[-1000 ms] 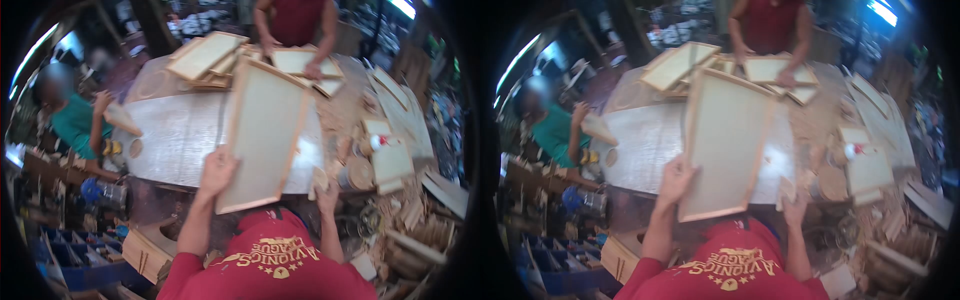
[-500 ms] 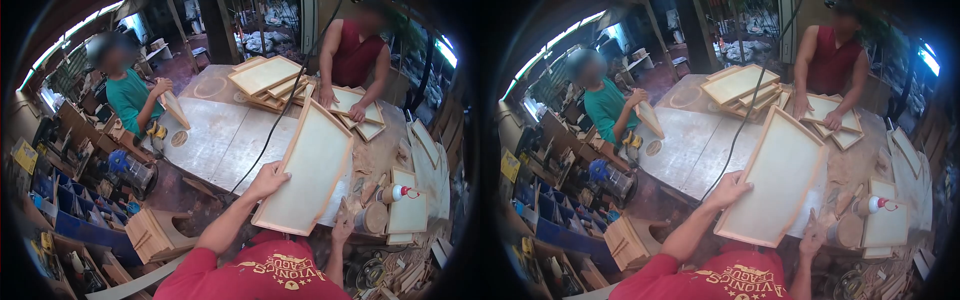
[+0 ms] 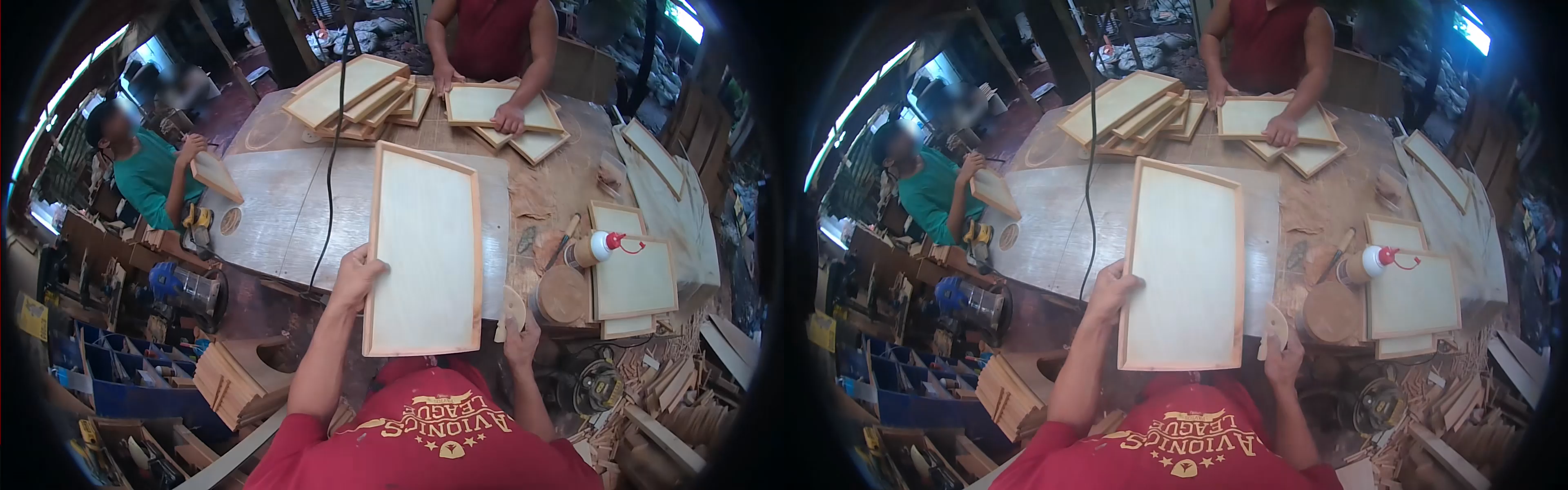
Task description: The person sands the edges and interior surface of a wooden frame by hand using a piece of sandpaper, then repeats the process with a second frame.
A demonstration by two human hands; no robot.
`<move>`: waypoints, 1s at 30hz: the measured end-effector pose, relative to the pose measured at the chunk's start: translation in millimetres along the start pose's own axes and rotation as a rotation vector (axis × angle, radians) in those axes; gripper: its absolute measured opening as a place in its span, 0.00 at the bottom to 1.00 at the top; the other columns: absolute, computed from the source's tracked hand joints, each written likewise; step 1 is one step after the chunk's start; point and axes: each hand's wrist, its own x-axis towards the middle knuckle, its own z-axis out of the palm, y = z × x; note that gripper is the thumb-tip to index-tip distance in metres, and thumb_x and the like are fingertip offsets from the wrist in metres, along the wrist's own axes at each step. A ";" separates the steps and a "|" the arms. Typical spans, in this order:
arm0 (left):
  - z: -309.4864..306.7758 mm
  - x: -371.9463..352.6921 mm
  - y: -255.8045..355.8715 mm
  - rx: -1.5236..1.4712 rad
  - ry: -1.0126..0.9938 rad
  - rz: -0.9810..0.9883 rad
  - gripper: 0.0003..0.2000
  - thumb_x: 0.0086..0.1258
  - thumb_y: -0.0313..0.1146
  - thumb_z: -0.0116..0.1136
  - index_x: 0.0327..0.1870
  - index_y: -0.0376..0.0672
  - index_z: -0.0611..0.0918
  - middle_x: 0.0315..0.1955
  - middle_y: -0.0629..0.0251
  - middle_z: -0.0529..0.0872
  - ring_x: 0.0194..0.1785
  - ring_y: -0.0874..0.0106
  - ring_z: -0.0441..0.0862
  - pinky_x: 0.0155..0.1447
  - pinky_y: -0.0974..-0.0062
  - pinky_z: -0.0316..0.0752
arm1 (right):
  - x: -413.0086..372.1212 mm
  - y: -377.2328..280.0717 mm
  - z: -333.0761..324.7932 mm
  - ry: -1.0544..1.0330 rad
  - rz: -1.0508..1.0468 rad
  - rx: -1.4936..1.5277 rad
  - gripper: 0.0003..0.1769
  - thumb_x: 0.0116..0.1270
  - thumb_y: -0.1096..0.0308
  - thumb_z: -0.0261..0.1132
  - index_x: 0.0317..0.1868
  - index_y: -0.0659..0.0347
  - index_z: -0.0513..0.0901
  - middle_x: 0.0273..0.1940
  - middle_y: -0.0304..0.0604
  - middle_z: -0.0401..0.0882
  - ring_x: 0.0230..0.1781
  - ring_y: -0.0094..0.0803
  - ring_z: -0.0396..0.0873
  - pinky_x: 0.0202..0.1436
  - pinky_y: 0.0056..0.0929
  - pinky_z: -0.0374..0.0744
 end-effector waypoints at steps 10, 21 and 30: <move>-14.6 -26.7 -28.0 -0.415 -0.076 -0.044 0.23 0.64 0.20 0.58 0.62 0.26 0.79 0.48 0.51 0.90 0.43 0.66 0.91 0.50 0.70 0.89 | 4.4 11.5 -12.8 -0.076 -0.152 -0.051 0.13 0.77 0.71 0.64 0.55 0.71 0.84 0.42 0.41 0.87 0.44 0.24 0.81 0.51 0.28 0.80; -0.2 -34.6 -6.4 -0.398 -0.090 0.123 0.22 0.65 0.20 0.59 0.62 0.27 0.80 0.49 0.53 0.90 0.45 0.69 0.90 0.50 0.72 0.87 | 7.6 -8.0 2.4 -0.117 -0.131 -0.054 0.20 0.75 0.66 0.68 0.60 0.71 0.83 0.48 0.45 0.88 0.48 0.29 0.84 0.55 0.32 0.81; -2.8 -22.0 31.6 -0.144 -0.057 0.115 0.19 0.64 0.20 0.59 0.57 0.28 0.84 0.44 0.57 0.91 0.41 0.74 0.88 0.48 0.74 0.85 | 7.8 -6.2 15.0 0.024 -0.109 -0.129 0.17 0.77 0.74 0.61 0.62 0.71 0.82 0.51 0.47 0.88 0.51 0.28 0.82 0.56 0.31 0.80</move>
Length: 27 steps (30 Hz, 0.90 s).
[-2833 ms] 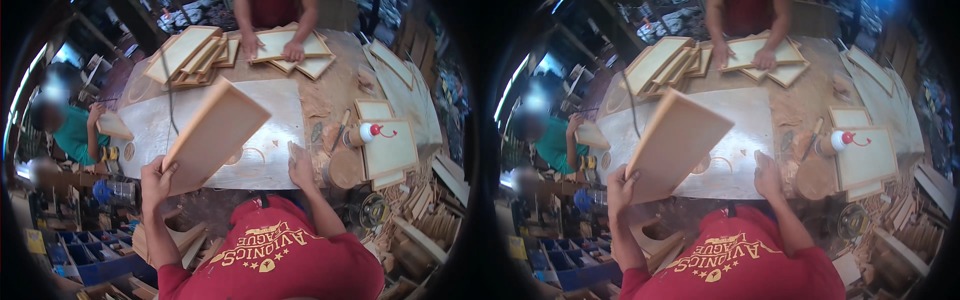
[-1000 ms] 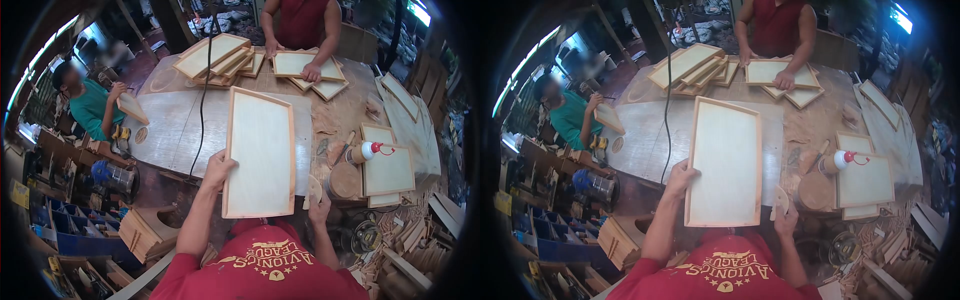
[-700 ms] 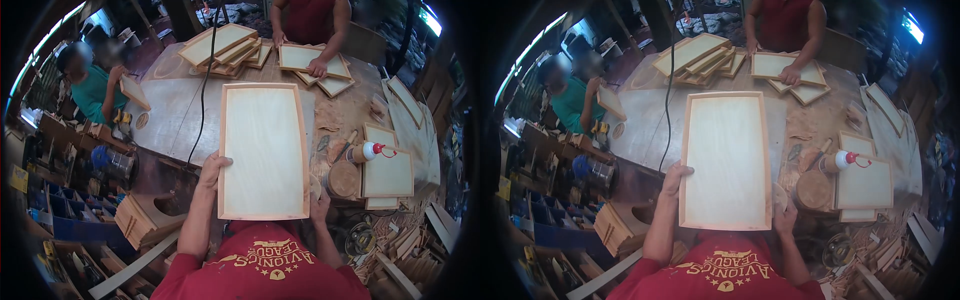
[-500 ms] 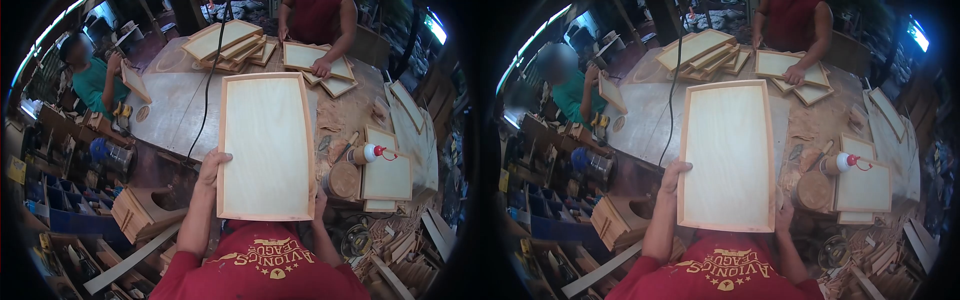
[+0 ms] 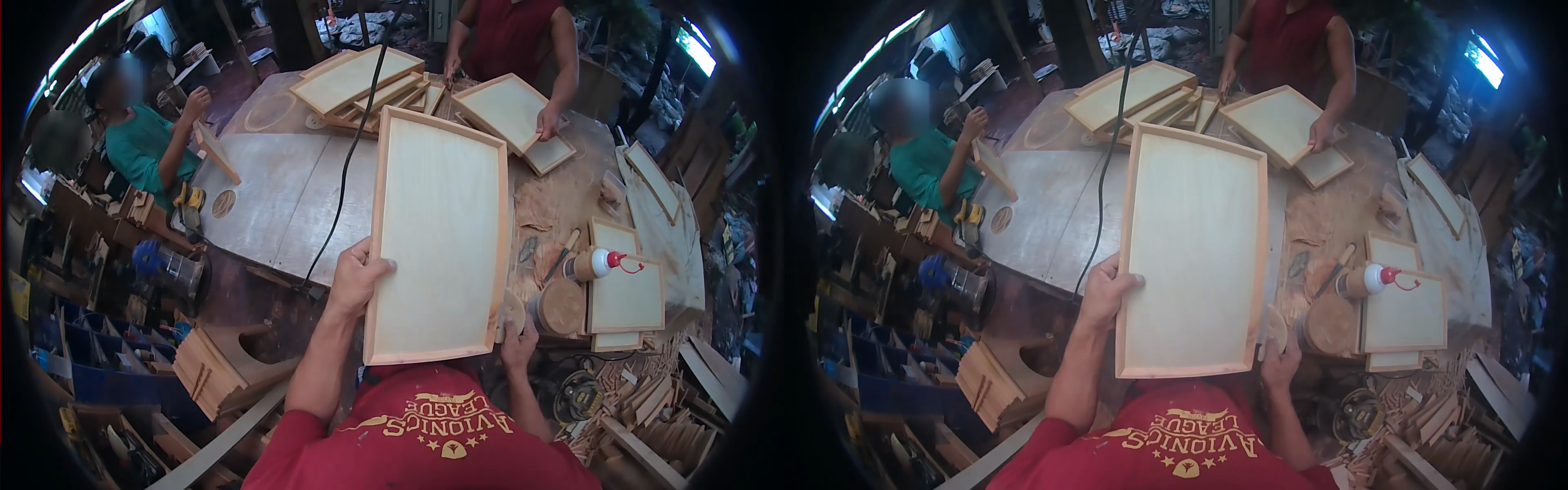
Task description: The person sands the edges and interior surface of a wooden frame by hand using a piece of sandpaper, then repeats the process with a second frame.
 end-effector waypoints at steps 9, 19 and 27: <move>-36.1 65.2 -80.9 0.069 -0.065 -0.163 0.18 0.67 0.22 0.61 0.57 0.28 0.84 0.43 0.56 0.91 0.40 0.70 0.90 0.46 0.72 0.87 | 40.9 -42.5 32.5 0.160 -0.548 -0.321 0.20 0.71 0.78 0.61 0.63 0.70 0.83 0.49 0.56 0.86 0.50 0.47 0.83 0.56 0.39 0.79; -94.8 96.7 -168.3 0.381 0.025 -0.308 0.18 0.70 0.27 0.59 0.57 0.26 0.83 0.46 0.49 0.90 0.44 0.61 0.91 0.51 0.65 0.85 | 34.5 -15.1 33.6 -0.101 0.129 -0.227 0.17 0.73 0.68 0.69 0.57 0.69 0.84 0.44 0.49 0.88 0.48 0.31 0.85 0.53 0.32 0.81; -83.3 79.5 -159.0 1.148 0.150 0.310 0.21 0.69 0.31 0.61 0.61 0.30 0.82 0.58 0.46 0.84 0.63 0.48 0.77 0.69 0.54 0.70 | 46.5 13.1 87.7 0.021 0.093 -0.429 0.25 0.72 0.63 0.70 0.63 0.70 0.80 0.51 0.59 0.87 0.50 0.44 0.88 0.55 0.39 0.84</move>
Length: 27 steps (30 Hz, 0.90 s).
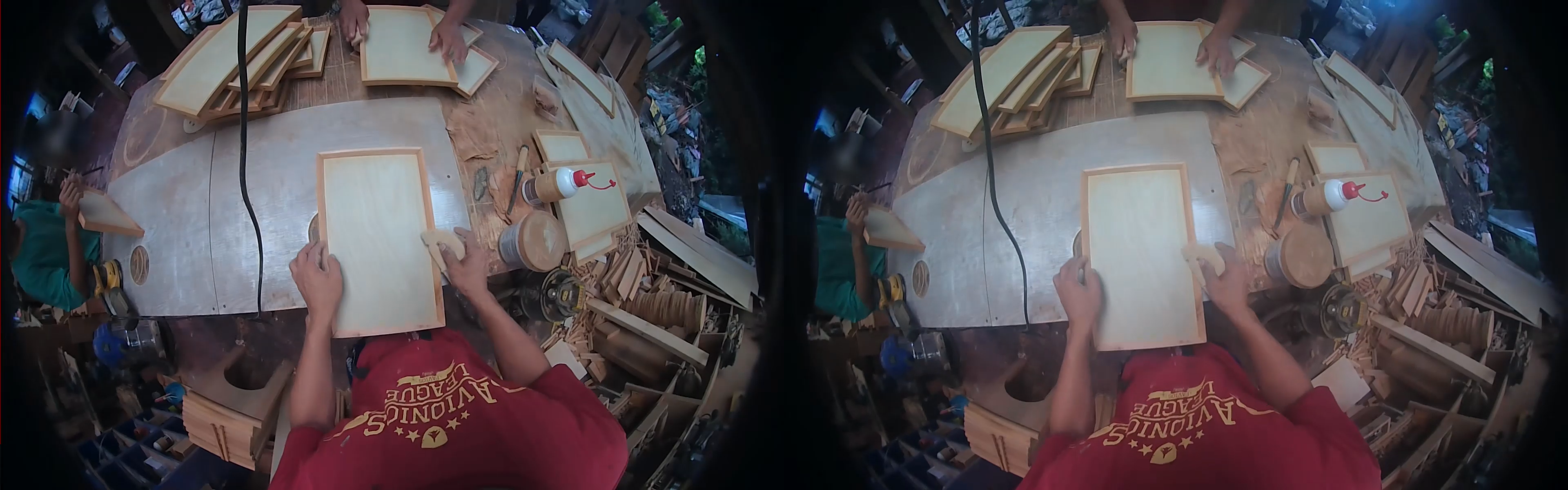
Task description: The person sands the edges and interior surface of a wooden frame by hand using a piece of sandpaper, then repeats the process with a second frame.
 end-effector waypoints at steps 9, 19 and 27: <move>8.9 -10.0 -1.1 0.151 -0.076 0.054 0.28 0.71 0.31 0.61 0.72 0.34 0.72 0.64 0.49 0.78 0.66 0.49 0.69 0.71 0.47 0.61 | 61.1 -6.7 43.4 0.004 -0.079 -0.379 0.22 0.73 0.62 0.65 0.67 0.41 0.84 0.52 0.56 0.79 0.42 0.57 0.85 0.48 0.55 0.84; 13.9 -8.5 -8.6 0.004 -0.021 -0.003 0.25 0.73 0.28 0.58 0.71 0.36 0.75 0.65 0.49 0.77 0.67 0.49 0.68 0.73 0.47 0.60 | 123.5 -8.6 75.1 0.186 -0.193 -0.156 0.20 0.73 0.57 0.67 0.59 0.59 0.87 0.56 0.58 0.87 0.50 0.59 0.86 0.59 0.52 0.79; 9.6 -8.9 -12.5 -0.101 0.035 0.007 0.25 0.70 0.27 0.60 0.69 0.33 0.77 0.67 0.46 0.75 0.69 0.46 0.66 0.75 0.48 0.60 | 66.6 -127.6 129.3 -0.155 -0.360 -0.108 0.20 0.69 0.58 0.71 0.56 0.59 0.88 0.45 0.51 0.91 0.41 0.51 0.85 0.54 0.46 0.78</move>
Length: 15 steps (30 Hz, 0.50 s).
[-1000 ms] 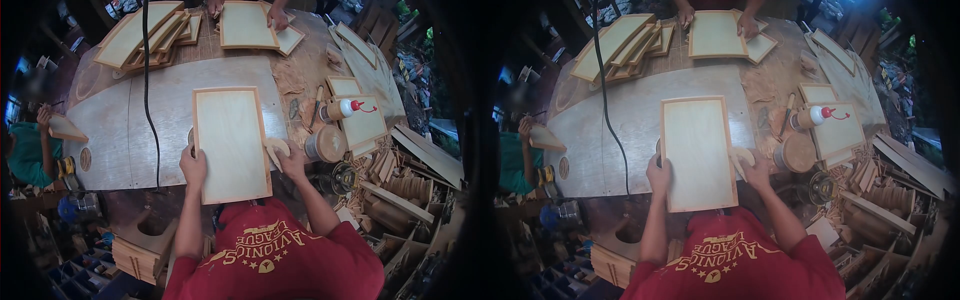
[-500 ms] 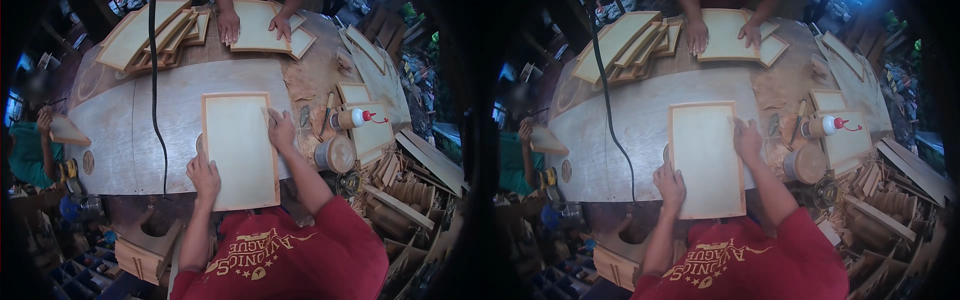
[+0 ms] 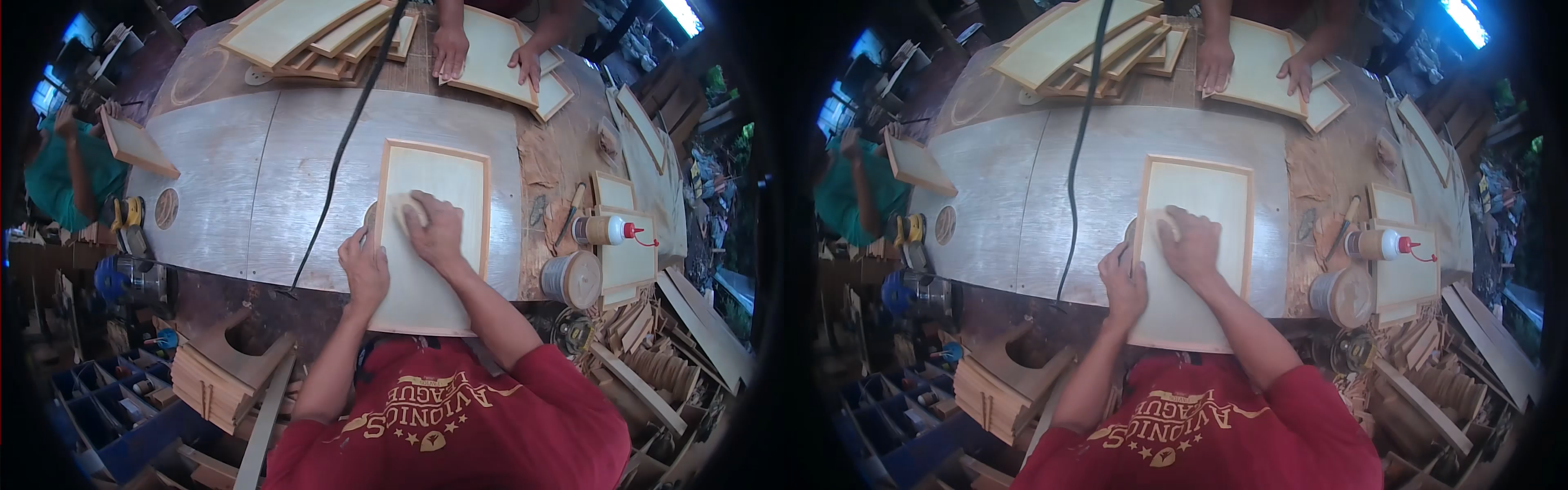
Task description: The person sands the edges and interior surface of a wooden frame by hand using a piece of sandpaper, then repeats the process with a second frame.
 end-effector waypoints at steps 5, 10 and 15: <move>-5.9 -4.6 1.8 0.007 -0.002 0.078 0.26 0.68 0.26 0.62 0.69 0.31 0.77 0.67 0.46 0.74 0.69 0.45 0.66 0.75 0.48 0.60 | 15.5 -20.5 58.0 -0.076 -0.250 -0.190 0.19 0.68 0.54 0.70 0.54 0.55 0.88 0.40 0.48 0.89 0.41 0.48 0.78 0.51 0.49 0.70; -2.3 -6.0 -5.8 -0.049 0.000 0.052 0.25 0.68 0.28 0.65 0.67 0.32 0.78 0.66 0.49 0.74 0.69 0.46 0.66 0.73 0.47 0.61 | 87.0 13.2 85.8 0.110 -0.419 -0.386 0.18 0.67 0.51 0.71 0.50 0.53 0.88 0.34 0.44 0.83 0.40 0.44 0.76 0.49 0.47 0.69; -2.0 -5.7 -5.2 -0.067 0.022 0.039 0.24 0.68 0.28 0.66 0.65 0.31 0.79 0.64 0.52 0.77 0.68 0.48 0.69 0.72 0.48 0.63 | 68.4 8.2 81.9 0.052 -0.417 -0.331 0.15 0.67 0.54 0.69 0.48 0.52 0.87 0.32 0.47 0.84 0.38 0.46 0.77 0.47 0.50 0.69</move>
